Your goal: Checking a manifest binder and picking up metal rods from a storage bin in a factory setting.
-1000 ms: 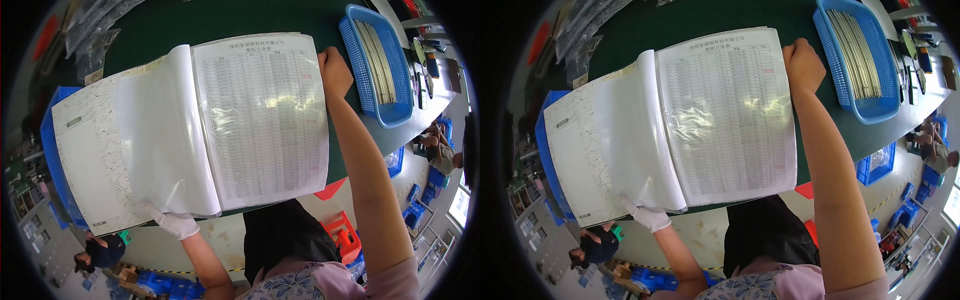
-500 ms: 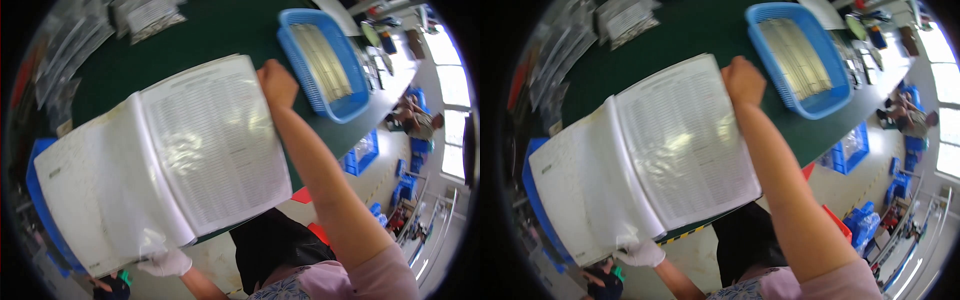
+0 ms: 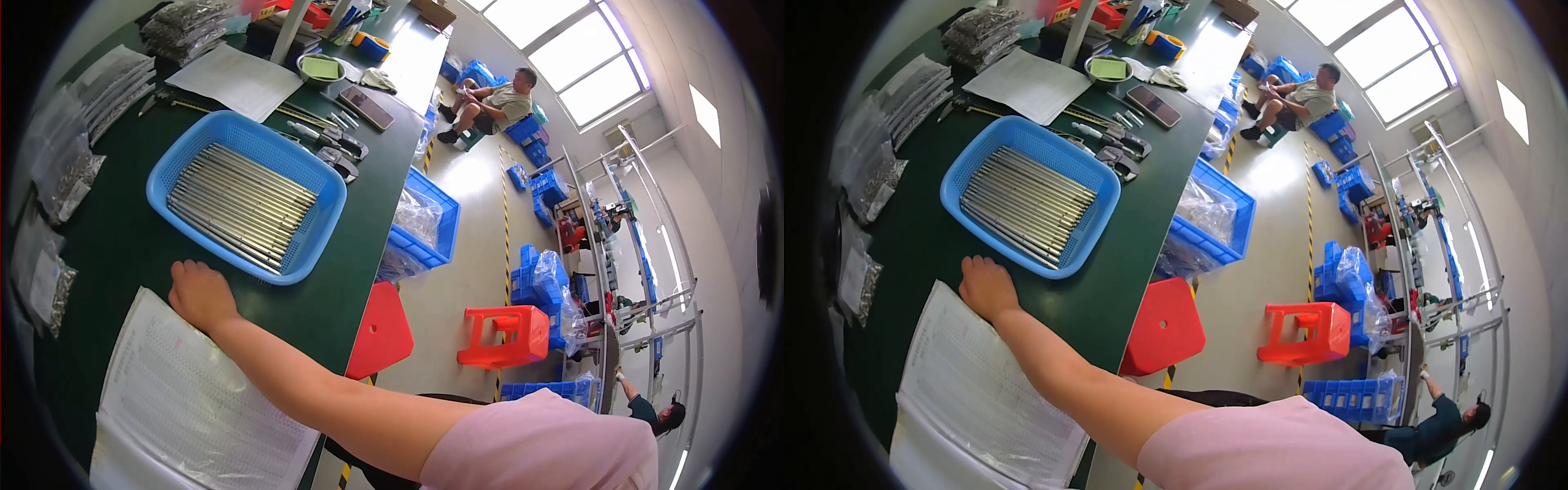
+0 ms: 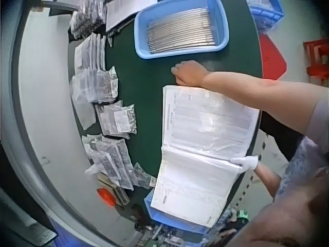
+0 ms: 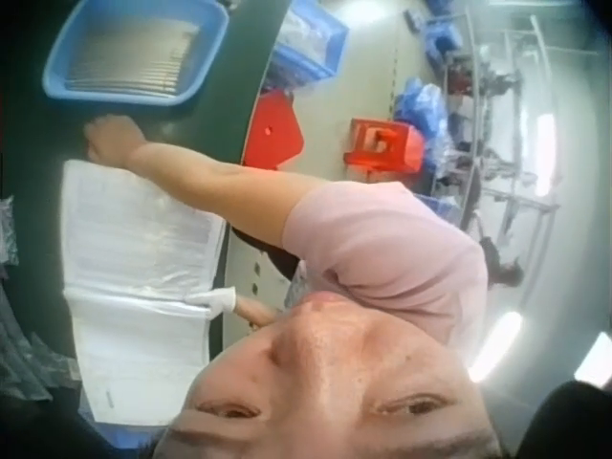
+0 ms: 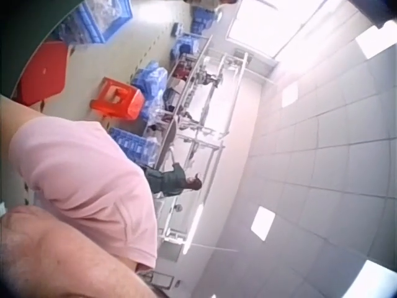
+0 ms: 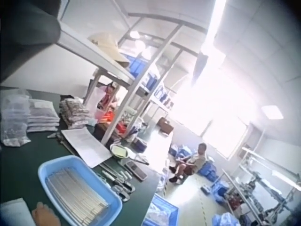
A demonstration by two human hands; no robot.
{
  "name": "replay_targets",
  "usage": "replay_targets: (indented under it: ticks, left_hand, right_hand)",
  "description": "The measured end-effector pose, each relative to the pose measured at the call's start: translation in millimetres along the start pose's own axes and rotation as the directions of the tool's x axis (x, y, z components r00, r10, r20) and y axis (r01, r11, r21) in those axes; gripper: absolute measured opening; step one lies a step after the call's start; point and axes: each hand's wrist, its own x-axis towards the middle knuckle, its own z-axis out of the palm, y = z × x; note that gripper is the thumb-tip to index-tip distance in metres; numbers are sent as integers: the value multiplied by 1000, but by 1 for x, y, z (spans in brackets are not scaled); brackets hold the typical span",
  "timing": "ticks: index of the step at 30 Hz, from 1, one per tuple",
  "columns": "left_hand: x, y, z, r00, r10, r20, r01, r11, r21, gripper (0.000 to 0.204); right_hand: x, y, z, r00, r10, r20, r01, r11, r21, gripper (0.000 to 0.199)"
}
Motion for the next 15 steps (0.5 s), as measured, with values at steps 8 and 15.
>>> replay_targets:
  ticks: [8,15]
  left_hand:
    - [2,11,3,994,-104,-17,102,990,-94,25]
    - [4,-115,-23,987,160,-26,-161,987,-23,26]
  right_hand:
    - [1,-3,4,999,25,48,-25,1000,-3,16]
    - [3,-4,5,999,16,51,-16,1000,7,18]
